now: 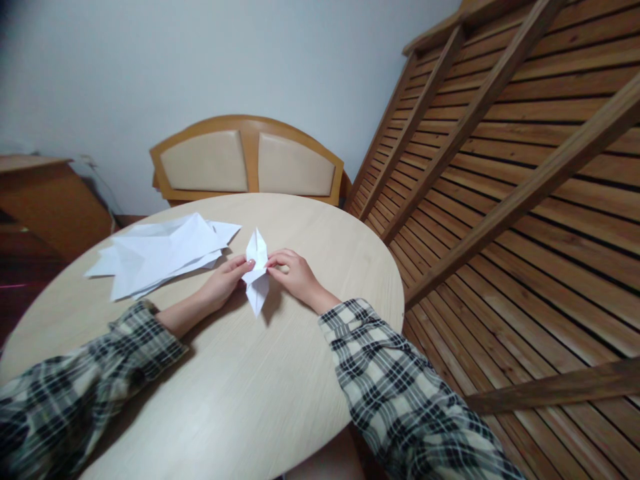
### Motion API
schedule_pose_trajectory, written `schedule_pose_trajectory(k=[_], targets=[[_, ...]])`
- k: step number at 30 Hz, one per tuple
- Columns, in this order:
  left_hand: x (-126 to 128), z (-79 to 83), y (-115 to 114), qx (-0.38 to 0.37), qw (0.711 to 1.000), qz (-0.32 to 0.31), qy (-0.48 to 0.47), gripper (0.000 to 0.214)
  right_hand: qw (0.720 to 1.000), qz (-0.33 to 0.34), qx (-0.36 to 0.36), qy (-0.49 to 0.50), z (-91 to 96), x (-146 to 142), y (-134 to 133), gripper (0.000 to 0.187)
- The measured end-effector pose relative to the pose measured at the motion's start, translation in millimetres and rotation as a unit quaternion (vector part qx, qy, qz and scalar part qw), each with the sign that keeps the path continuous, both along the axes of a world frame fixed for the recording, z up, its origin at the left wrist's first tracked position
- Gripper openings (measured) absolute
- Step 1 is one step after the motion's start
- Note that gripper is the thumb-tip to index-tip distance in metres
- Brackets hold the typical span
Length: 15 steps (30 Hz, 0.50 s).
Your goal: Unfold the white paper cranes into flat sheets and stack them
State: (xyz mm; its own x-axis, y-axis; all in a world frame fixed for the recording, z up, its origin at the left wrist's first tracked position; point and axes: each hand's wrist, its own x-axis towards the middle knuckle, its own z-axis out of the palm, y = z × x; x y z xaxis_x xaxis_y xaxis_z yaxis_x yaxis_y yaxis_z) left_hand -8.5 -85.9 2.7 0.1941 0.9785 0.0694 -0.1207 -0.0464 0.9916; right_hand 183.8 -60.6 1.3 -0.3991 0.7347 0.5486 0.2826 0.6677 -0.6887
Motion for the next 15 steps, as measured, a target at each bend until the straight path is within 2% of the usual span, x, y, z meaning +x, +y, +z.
schedule_pose_trajectory(k=[7, 15], targets=[[3.1, 1.0, -2.7, -0.008, 1.000, -0.004, -0.004, 0.013, 0.989, 0.011, -0.132, 0.064, -4.9, -7.1, -2.0, 0.014], [2.0, -4.8, 0.9, 0.024, 1.000, -0.001, 0.007, 0.020, 0.987, -0.008, -0.138, 0.080, -4.4, -10.2, -4.5, 0.021]])
